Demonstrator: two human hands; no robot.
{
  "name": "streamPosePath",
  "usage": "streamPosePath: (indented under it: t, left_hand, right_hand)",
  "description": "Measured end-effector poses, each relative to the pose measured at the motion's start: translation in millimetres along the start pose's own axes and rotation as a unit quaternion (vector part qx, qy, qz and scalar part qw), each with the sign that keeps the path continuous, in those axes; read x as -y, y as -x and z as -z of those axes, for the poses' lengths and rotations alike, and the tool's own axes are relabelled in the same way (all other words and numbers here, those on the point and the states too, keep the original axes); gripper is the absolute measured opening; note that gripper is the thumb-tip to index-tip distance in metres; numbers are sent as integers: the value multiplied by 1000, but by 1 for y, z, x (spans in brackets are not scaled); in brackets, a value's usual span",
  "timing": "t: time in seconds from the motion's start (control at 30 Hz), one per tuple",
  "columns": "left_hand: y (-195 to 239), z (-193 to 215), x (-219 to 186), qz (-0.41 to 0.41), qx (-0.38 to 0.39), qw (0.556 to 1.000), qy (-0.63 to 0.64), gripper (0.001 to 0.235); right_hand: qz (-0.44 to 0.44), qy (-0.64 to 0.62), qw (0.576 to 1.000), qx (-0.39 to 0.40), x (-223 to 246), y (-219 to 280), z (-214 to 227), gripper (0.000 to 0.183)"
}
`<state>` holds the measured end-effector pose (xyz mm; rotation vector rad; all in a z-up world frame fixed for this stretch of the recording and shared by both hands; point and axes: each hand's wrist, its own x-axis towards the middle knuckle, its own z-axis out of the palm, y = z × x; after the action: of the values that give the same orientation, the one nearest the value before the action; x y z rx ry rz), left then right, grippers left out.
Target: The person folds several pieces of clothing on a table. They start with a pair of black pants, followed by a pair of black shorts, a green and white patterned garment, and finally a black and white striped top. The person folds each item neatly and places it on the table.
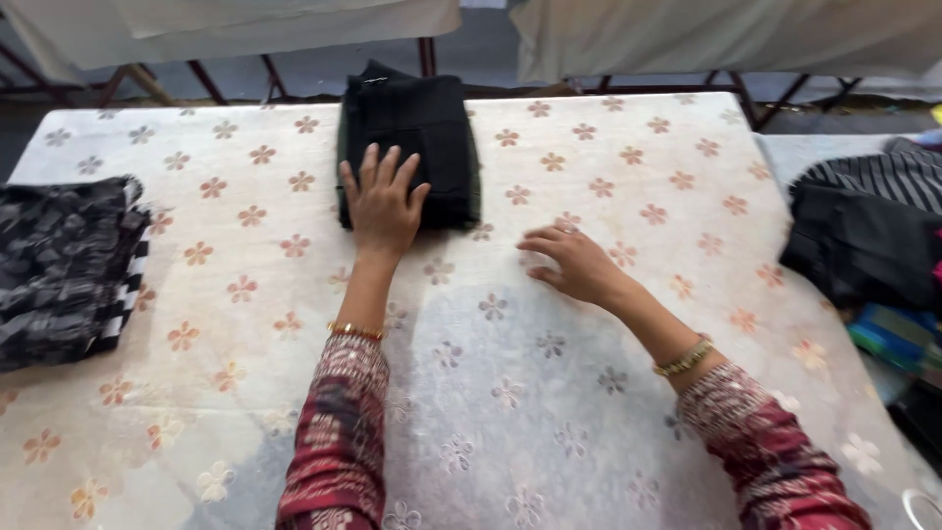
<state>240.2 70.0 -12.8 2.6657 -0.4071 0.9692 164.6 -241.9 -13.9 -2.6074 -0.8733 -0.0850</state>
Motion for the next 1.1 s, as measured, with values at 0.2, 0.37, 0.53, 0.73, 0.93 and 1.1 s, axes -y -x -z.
streamPosePath:
  t: [0.2,0.37,0.53,0.73,0.93,1.1]
  left_hand:
    - [39,33,-53,-47,-53,994,79,41]
    - [59,45,-98,-34,14,988,152,31]
    - [92,35,-152,-43,86,974,204,28]
    - [128,67,-185,-57,175,947,264,26]
    - [139,78,-185,37,273,895,352,26]
    - [147,43,-175,174,279,696,638,35]
  right_hand:
    - [-159,89,963,-198,-61,146,74,35]
    - [-309,247,887,-237,-136,242,93,49]
    - [-401,246,842,-265,-178,260,69,71]
    - [-424,298,808,-281,-200,250,53,28]
    - [-280,320,800,-423,-110,218,70,20]
    - [-162,234,807,-518,-74,220,89,20]
